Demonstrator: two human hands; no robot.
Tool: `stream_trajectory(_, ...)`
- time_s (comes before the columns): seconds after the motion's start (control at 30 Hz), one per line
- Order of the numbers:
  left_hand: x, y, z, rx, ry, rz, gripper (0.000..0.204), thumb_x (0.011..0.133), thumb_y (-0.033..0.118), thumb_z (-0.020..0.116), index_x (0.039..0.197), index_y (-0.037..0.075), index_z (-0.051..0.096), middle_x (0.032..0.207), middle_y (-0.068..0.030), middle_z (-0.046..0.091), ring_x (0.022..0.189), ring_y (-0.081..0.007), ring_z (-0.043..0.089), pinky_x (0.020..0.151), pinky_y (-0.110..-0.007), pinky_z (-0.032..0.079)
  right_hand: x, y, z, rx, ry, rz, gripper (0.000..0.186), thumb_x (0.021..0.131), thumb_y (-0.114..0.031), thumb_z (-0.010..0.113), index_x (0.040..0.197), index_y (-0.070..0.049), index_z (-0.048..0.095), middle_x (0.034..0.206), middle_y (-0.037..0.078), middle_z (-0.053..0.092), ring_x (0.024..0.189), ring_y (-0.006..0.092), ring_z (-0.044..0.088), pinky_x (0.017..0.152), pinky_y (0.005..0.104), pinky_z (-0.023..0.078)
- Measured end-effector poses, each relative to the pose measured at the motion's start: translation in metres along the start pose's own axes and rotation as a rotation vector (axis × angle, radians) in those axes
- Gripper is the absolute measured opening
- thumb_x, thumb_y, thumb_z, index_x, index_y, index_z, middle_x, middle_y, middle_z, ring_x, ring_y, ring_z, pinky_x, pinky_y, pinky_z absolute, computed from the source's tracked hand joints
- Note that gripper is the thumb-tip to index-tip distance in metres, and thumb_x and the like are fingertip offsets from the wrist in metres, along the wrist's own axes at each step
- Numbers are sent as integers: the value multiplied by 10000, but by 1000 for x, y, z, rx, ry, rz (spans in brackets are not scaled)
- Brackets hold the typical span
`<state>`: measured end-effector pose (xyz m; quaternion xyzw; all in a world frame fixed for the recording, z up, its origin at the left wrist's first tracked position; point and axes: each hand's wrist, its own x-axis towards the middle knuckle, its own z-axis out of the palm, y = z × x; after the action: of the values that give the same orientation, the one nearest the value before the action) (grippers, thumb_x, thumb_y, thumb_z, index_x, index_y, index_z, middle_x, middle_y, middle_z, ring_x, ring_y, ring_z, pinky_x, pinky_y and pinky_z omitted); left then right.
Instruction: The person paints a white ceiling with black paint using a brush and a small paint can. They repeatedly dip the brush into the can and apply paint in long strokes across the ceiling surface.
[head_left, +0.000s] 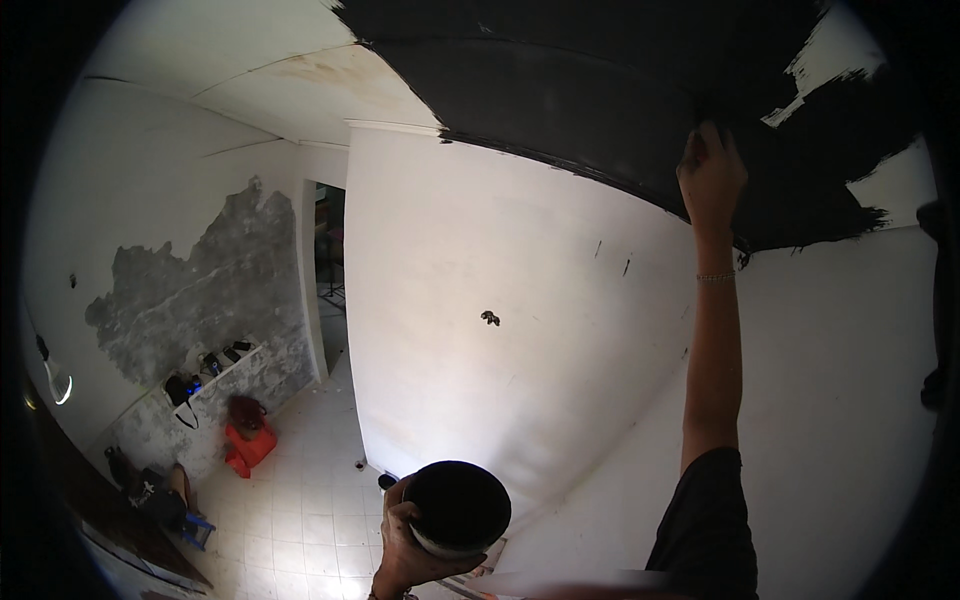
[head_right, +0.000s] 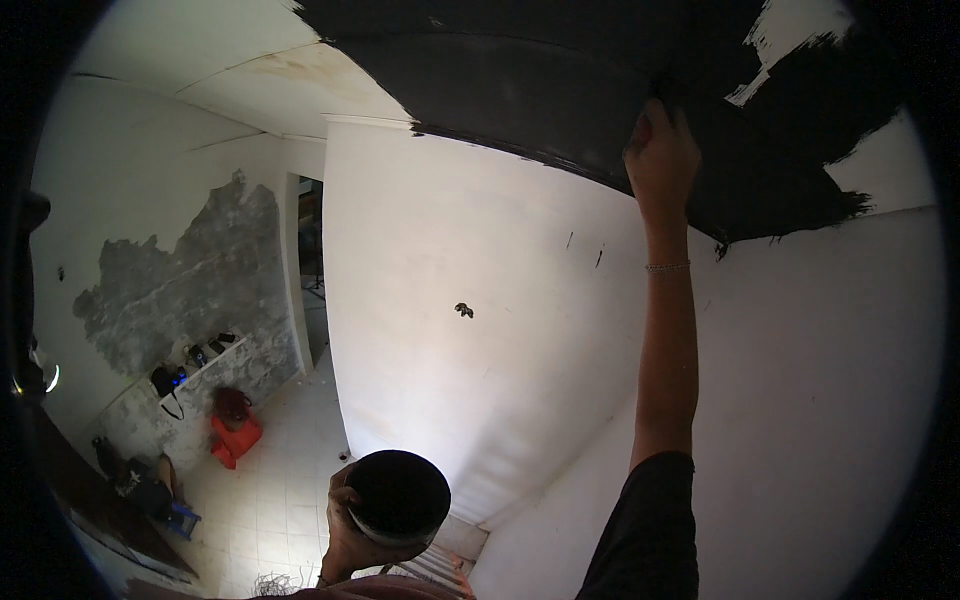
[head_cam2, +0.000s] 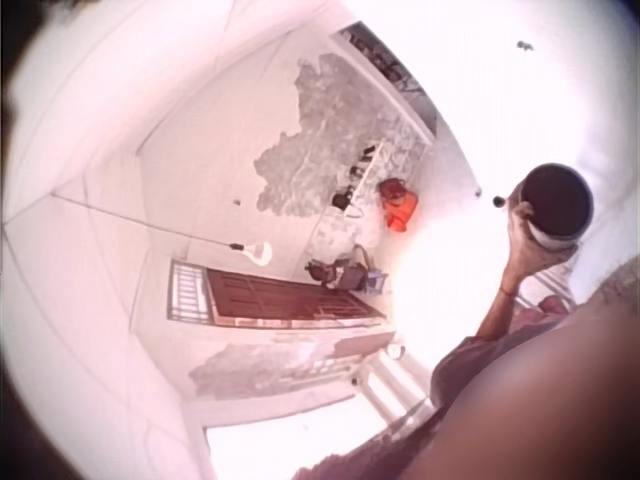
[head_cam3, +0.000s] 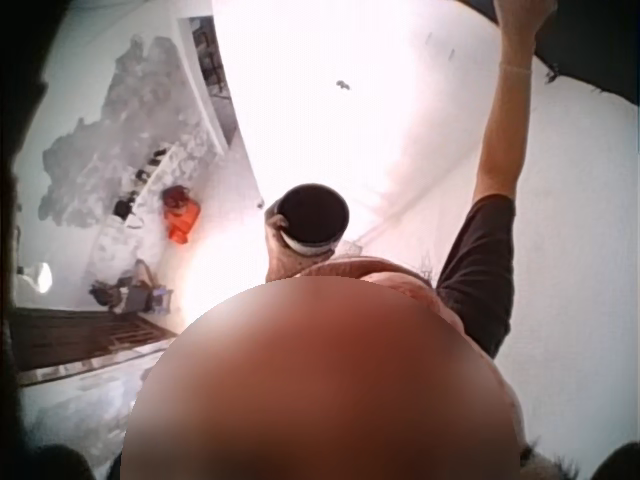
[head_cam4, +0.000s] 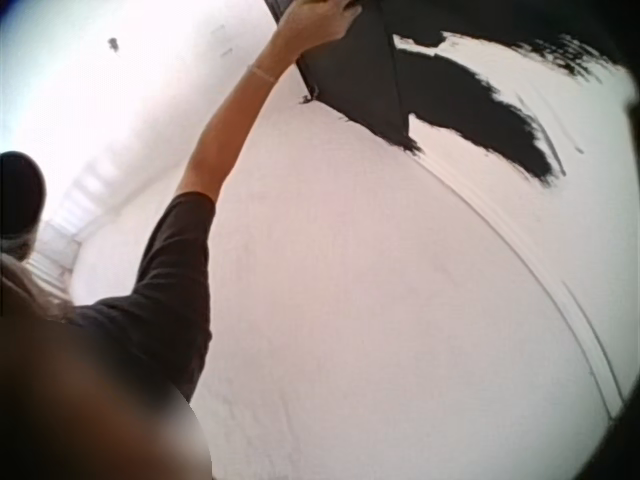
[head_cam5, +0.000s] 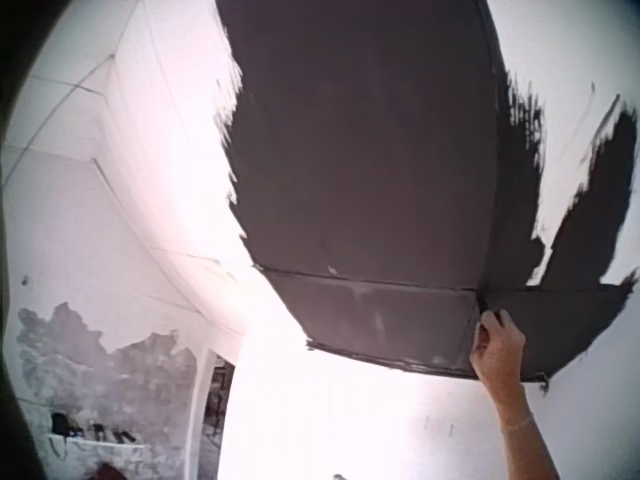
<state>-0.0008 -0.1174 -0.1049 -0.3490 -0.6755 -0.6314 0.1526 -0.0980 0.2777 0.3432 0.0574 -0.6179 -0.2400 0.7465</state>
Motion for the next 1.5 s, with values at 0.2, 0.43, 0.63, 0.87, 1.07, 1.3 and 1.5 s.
stream_trajectory(0.2, 0, -1, 4, -64, -19, -6, 1161, 543, 286, 1050, 1372, 243, 239, 1451, -198, 407, 1383, -338, 491, 1132, -474, 443, 19, -13, 4, -70, -152, 15, 291, 833, -29, 770, 1109, -53, 682, 985, 168, 678, 861, 352, 727, 760, 429, 617)
stream_trajectory(0.43, -1, 4, 3, -33, -57, 15, 1171, 542, 291, 1054, 1378, 245, 235, 1453, -215, 391, 1386, -360, 489, 1125, -489, 461, -3, 16, 15, 20, -135, -42, 142, 889, -58, 735, 1011, -66, 664, 925, 163, 668, 815, 349, 708, 721, 440, 600)
stream_trajectory(0.63, -4, 7, -2, 1, -46, 2, 1169, 546, 300, 1053, 1378, 253, 232, 1447, -231, 387, 1389, -379, 481, 1121, -505, 469, -16, 25, -6, 18, -21, -24, 79, 941, -130, 720, 975, -81, 668, 865, 140, 651, 753, 337, 703, 628, 437, 586)
stream_trajectory(0.87, -5, 4, -1, -27, -49, -16, 1199, 533, 305, 1056, 1399, 256, 228, 1460, -207, 388, 1395, -360, 475, 1134, -493, 460, -7, 32, 0, 108, 91, -119, 130, 972, -160, 708, 929, -58, 642, 818, 150, 627, 669, 354, 665, 553, 436, 559)
stream_trajectory(1.07, -6, 5, -5, -23, -26, 16, 1187, 529, 309, 1056, 1395, 260, 246, 1460, -207, 395, 1386, -363, 483, 1125, -503, 463, -26, 30, 8, 27, 111, -73, 121, 948, -98, 725, 886, -41, 639, 817, 143, 655, 664, 341, 643, 542, 427, 521)
stream_trajectory(1.3, -11, 7, -9, -4, -2, 12, 1168, 535, 319, 1054, 1382, 250, 253, 1454, -221, 399, 1378, -375, 489, 1103, -508, 468, -30, 14, 19, 33, 275, -32, 135, 967, -130, 706, 889, -40, 644, 837, 176, 644, 694, 376, 638, 575, 449, 542)
stream_trajectory(1.5, -14, 3, -16, 46, 7, 12, 1213, 548, 299, 1045, 1438, 184, 227, 1453, -212, 430, 1372, -327, 513, 1121, -480, 452, -68, 22, 59, 19, 227, 9, 161, 986, -146, 679, 911, -21, 612, 876, 243, 610, 731, 430, 644, 581, 466, 542)
